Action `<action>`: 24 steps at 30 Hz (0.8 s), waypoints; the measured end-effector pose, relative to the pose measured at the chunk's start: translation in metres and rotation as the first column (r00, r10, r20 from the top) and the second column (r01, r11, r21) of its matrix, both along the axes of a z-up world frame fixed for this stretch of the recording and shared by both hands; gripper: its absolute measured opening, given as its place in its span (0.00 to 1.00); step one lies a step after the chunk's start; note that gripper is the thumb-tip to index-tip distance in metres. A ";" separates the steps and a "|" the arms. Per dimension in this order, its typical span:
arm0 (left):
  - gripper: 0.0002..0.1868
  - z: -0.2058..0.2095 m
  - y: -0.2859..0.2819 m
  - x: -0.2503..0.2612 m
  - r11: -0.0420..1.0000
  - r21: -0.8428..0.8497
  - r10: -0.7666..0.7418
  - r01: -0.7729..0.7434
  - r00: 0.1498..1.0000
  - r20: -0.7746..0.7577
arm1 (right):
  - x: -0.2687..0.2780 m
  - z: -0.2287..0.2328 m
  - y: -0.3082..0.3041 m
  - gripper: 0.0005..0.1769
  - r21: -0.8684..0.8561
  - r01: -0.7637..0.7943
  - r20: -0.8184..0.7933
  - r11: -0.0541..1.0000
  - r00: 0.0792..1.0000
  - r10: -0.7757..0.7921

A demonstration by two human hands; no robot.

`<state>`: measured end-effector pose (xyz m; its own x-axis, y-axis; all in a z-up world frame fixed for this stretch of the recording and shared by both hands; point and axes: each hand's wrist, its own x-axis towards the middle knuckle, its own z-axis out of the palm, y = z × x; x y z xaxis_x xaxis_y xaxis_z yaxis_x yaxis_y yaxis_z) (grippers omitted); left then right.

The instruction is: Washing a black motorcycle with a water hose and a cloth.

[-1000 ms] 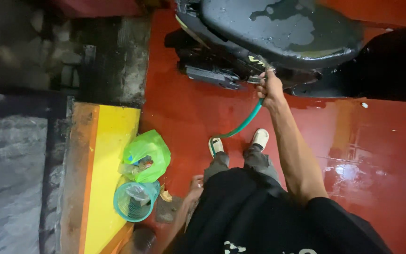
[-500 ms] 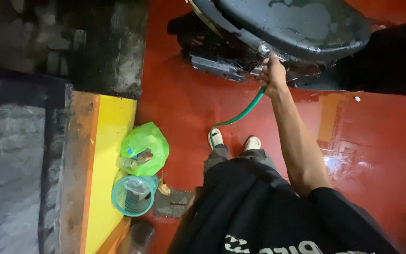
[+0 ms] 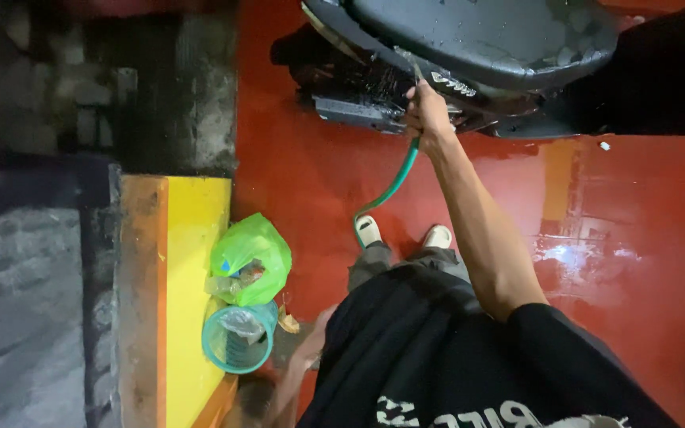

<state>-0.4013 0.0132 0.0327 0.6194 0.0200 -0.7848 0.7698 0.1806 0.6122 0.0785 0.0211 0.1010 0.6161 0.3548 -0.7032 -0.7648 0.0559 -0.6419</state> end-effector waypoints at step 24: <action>0.15 -0.003 0.013 0.035 0.928 -0.205 0.295 -0.312 0.949 -0.111 | 0.000 0.021 -0.044 0.16 -0.128 0.031 0.108 0.991 0.994 -0.017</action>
<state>-0.3666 0.0260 0.0293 0.5486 0.0212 -0.8358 0.7001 0.5349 0.4731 0.0784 -0.0224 0.1215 0.6969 0.2495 -0.6724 -0.6915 -0.0149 -0.7223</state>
